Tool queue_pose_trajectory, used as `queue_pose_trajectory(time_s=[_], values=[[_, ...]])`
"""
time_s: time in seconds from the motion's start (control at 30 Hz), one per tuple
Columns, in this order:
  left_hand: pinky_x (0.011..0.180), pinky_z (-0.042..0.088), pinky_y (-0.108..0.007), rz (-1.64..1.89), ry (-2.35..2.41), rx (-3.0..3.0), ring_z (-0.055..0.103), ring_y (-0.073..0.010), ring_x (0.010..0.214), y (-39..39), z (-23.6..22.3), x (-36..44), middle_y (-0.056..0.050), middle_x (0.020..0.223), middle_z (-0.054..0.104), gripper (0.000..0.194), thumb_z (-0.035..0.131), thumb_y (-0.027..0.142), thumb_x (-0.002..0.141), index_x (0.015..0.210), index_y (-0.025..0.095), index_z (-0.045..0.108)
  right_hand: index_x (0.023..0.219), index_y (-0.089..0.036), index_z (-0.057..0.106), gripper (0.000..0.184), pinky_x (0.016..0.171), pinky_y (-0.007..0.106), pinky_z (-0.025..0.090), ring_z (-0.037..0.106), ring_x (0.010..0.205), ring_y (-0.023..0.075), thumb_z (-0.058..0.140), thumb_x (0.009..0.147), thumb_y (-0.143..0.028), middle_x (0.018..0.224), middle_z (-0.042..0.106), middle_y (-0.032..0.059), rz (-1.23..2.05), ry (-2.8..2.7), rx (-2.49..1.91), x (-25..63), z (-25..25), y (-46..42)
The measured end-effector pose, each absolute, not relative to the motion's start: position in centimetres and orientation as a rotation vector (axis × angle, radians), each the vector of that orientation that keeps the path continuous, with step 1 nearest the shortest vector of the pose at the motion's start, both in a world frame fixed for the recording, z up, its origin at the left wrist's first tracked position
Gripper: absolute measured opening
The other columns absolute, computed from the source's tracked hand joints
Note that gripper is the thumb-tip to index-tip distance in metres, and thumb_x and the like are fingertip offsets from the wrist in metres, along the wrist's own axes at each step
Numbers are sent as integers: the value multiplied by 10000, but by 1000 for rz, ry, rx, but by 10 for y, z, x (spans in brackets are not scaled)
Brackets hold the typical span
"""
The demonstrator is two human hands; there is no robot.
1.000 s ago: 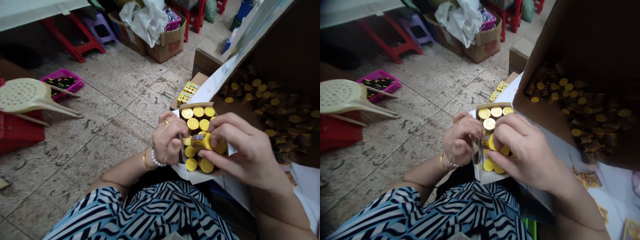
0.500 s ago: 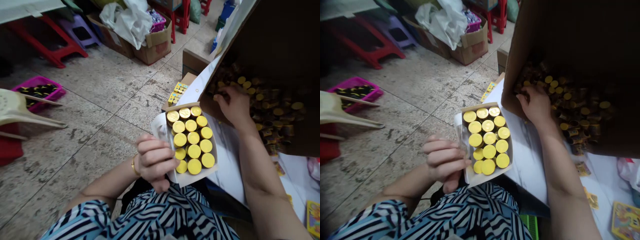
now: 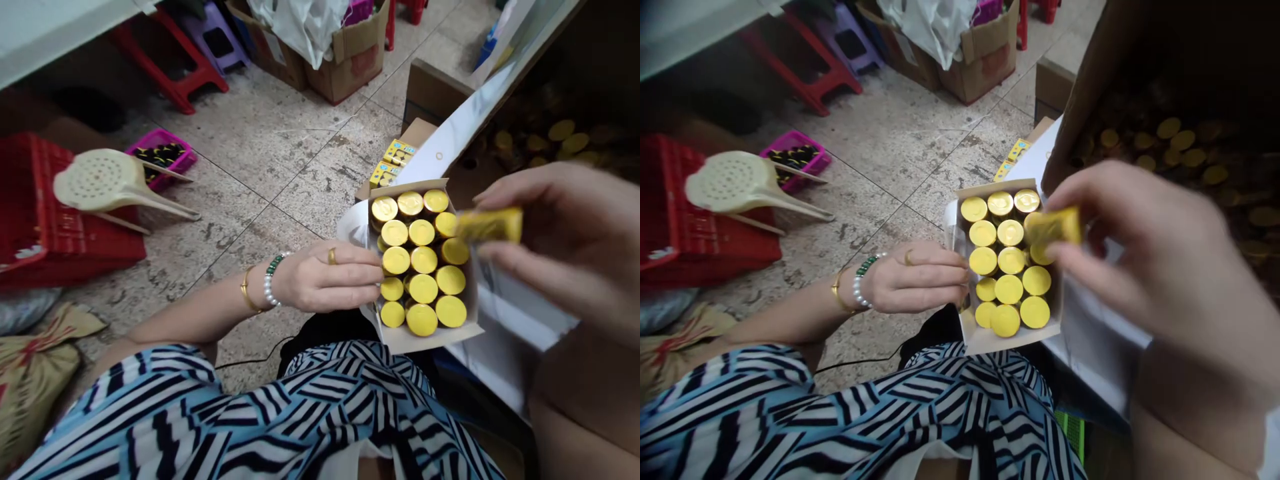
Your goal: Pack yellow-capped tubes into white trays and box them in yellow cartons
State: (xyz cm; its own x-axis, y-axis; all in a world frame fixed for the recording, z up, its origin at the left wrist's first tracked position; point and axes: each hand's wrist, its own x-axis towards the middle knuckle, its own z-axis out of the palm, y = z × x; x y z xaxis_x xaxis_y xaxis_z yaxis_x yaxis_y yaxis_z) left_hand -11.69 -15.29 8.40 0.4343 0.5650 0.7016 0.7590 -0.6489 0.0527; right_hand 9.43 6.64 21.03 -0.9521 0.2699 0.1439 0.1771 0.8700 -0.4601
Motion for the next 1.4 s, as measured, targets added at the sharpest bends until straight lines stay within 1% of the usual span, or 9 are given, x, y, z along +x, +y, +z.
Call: queue_pose_trajectory(time_s=[0.1,0.33,0.47,0.57,0.77,0.93,1.1,1.3,1.4], values=[[866,665,-292,-1063,-1143,-2423,756,-210,981,-147,85,-112,-98,965,798,117,626,189,932,892,154,731,1218,-279,647,267,757,274,526,619,965,156,631,952,-258,1213,604,37,800,-2973,128,97,206,24],[828,654,-312,-1090,-1205,-2439,728,-230,1021,-152,85,-112,-128,1002,773,130,609,162,929,979,125,724,958,-197,643,72,611,296,415,549,818,179,633,961,-269,1016,620,53,422,-3154,134,82,182,-11],[842,651,-292,-1156,-1149,-2390,714,-209,1015,-150,79,-115,-121,1083,739,197,692,143,866,1058,149,736,1157,-212,696,284,832,305,504,619,990,183,659,967,-421,1160,658,71,430,-2929,48,81,192,44],[832,639,-256,-1137,-1075,-2336,705,-173,953,-147,79,-113,-87,1064,721,274,725,143,835,1103,187,756,1182,-168,717,326,1011,362,433,587,1174,242,614,991,-410,1170,686,133,-18,-2573,-568,80,172,127],[729,618,-277,-1073,-1123,-2308,701,-177,922,-144,82,-104,-77,1033,762,429,678,511,884,1101,147,748,1334,-86,615,526,912,372,426,542,1239,295,630,944,-439,1340,603,251,-342,-2729,-1167,69,95,220],[632,599,-264,-1178,-1080,-2187,710,-173,845,-139,76,-100,-74,933,729,485,732,649,787,938,189,743,1182,-97,714,414,853,336,426,615,1147,244,561,957,-410,1165,696,166,-272,-2878,-1102,71,109,204],[508,497,-256,-1024,-1011,-2126,681,-156,800,-140,78,-99,-40,869,645,569,590,799,805,967,280,760,1254,20,682,506,806,424,436,655,1124,356,504,966,-355,1203,677,300,-463,-3141,-1208,76,132,182],[616,549,-306,-911,-1145,-2050,683,-182,837,-145,80,-91,-74,937,655,720,497,802,859,1110,166,721,1273,-231,714,402,870,362,503,688,992,220,696,902,-385,1150,739,70,515,-2871,-557,93,194,106],[656,562,-324,-946,-1139,-2066,697,-207,880,-145,78,-90,-88,939,675,737,520,788,857,1154,137,698,1271,-261,692,382,895,326,548,687,1050,216,722,894,-315,1206,709,44,983,-2791,-188,104,216,60]])
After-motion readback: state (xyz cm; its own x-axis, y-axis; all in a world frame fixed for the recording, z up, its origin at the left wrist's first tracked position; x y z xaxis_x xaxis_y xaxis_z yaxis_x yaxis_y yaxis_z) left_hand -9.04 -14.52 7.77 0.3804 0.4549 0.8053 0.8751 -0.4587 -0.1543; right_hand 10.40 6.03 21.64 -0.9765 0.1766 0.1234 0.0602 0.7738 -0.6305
